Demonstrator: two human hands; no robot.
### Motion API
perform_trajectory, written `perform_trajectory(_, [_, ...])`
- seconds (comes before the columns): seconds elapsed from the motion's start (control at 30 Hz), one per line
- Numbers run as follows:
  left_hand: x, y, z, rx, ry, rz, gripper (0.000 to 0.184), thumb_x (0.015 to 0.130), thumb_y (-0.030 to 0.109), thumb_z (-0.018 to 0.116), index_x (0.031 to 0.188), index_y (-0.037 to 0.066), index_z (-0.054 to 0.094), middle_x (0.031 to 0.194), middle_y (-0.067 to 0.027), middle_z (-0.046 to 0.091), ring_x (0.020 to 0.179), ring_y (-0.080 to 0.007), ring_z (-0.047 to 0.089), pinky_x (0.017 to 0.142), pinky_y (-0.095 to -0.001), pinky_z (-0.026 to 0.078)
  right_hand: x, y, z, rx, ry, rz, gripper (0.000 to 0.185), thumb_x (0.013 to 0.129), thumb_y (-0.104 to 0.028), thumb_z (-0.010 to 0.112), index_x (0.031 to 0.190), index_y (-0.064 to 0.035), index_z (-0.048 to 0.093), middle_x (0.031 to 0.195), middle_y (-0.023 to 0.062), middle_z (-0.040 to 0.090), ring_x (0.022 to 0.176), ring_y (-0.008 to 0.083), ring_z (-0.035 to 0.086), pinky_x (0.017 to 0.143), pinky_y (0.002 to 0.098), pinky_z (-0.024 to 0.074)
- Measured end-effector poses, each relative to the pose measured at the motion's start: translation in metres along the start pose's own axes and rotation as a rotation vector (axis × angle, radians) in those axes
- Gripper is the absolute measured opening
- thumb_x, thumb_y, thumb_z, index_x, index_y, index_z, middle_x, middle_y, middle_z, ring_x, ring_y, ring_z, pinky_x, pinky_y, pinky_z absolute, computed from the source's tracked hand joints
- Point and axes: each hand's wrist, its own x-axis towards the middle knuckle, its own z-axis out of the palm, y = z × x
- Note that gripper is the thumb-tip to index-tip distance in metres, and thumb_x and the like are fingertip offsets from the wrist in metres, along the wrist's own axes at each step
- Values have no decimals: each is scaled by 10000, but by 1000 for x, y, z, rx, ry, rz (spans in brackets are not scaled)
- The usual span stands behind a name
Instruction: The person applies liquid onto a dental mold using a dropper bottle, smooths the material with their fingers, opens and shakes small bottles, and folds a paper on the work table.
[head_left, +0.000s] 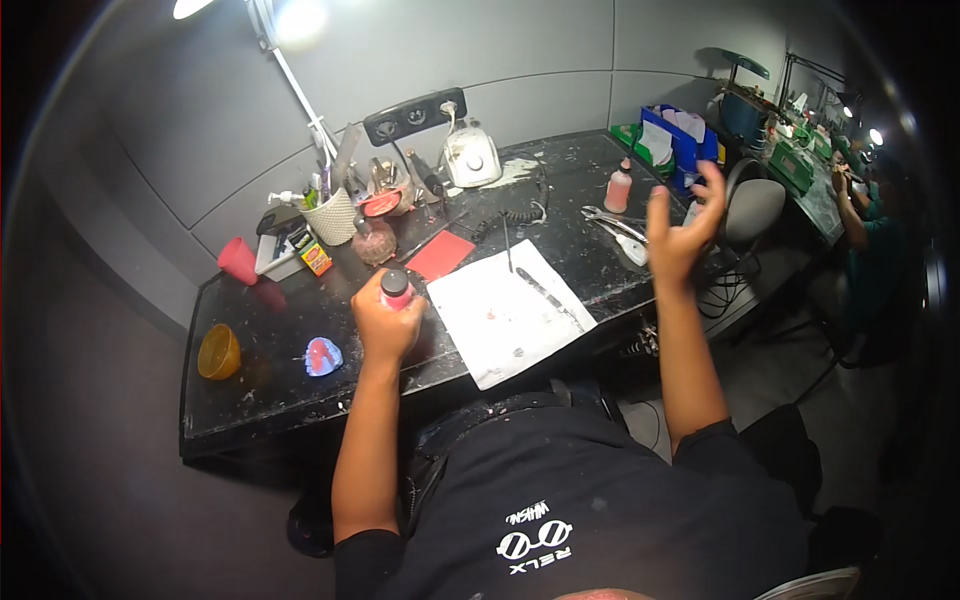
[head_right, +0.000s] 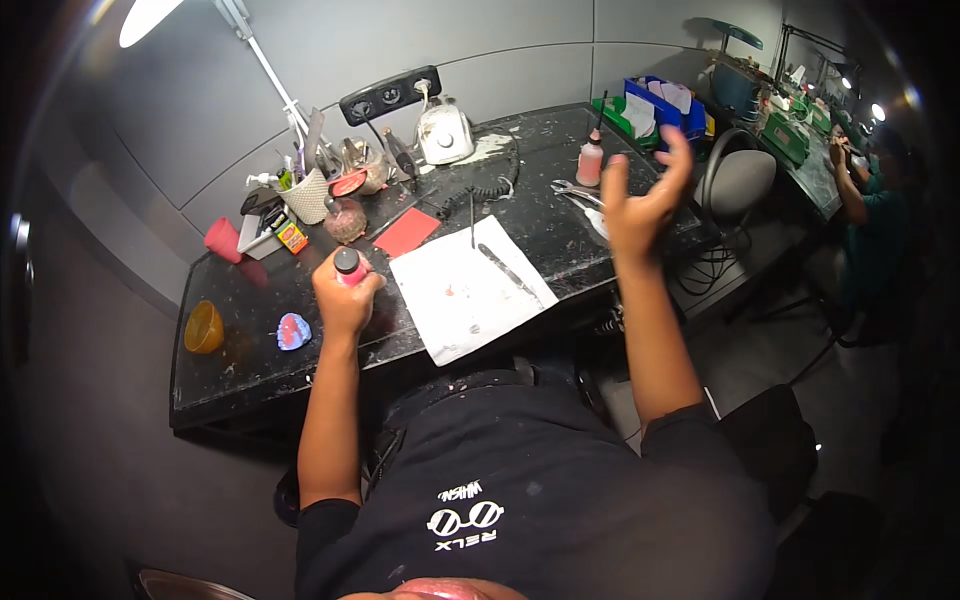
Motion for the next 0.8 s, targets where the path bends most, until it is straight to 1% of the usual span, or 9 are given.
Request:
perform_trajectory(0.1, [1,-4,2,-88,-26,-64,193,628,-31,717,741,44,580,704,-5,606,601,-97,556,560,-253,455,0,95,-5,-178,10,187,826,791,-172,814,1480,-27,384,1418,240,518,1252,396,538,1063,483,420])
perform_trajectory(0.17, [2,-6,2,-161,-30,-73,199,622,-40,717,743,43,582,710,-11,607,591,-95,558,533,-252,451,0,119,-16,-344,-289,335,778,803,-171,816,1461,-34,424,1345,240,605,1217,402,607,1020,475,466])
perform_trajectory(0.3, [-1,14,0,-340,-59,-95,199,654,-51,724,776,29,588,722,-27,614,602,-111,569,558,-262,473,8,92,-20,-405,-436,457,636,823,-136,799,1384,-29,520,1206,224,695,1122,426,670,962,480,507])
perform_trajectory(0.37, [-1,13,-1,-368,-82,-81,203,693,-42,743,810,26,591,733,-48,629,604,-135,590,593,-283,498,10,56,-18,-175,-314,277,480,841,-90,781,1281,-19,602,1100,198,727,1008,367,715,908,434,538])
perform_trajectory(0.5, [0,3,4,-575,-113,-94,187,815,-6,744,903,34,584,720,-88,633,624,-184,630,611,-334,525,1,-56,-6,656,-776,442,416,844,-92,790,1216,5,630,1079,163,731,950,186,686,853,349,544])
perform_trajectory(0.57, [0,9,2,-678,-158,-135,211,824,41,787,926,31,603,786,-63,653,689,-160,653,652,-306,531,-3,-93,4,720,-1028,19,444,830,-128,818,1213,0,635,1064,168,734,964,264,706,875,372,549])
perform_trajectory(0.63, [-1,1,2,-704,-240,-80,260,839,79,797,966,36,574,789,-59,635,688,-156,641,641,-314,528,-26,-110,27,762,-1192,-119,521,813,-164,836,1249,5,608,1110,154,688,986,261,670,898,361,520])
perform_trajectory(0.7, [-1,1,-1,-798,-379,-65,363,806,169,860,983,46,568,844,-54,644,698,-141,630,639,-308,525,-41,-134,43,864,-1105,-275,567,798,-212,862,1247,17,601,1126,167,624,1061,281,633,915,367,502])
perform_trajectory(0.8, [-2,15,-4,-807,-348,-158,865,572,445,1009,1188,1,594,1059,-63,682,913,-151,670,780,-305,557,-46,-157,56,952,-1151,-217,627,770,-250,887,1272,7,615,1091,126,571,992,257,583,881,380,498])
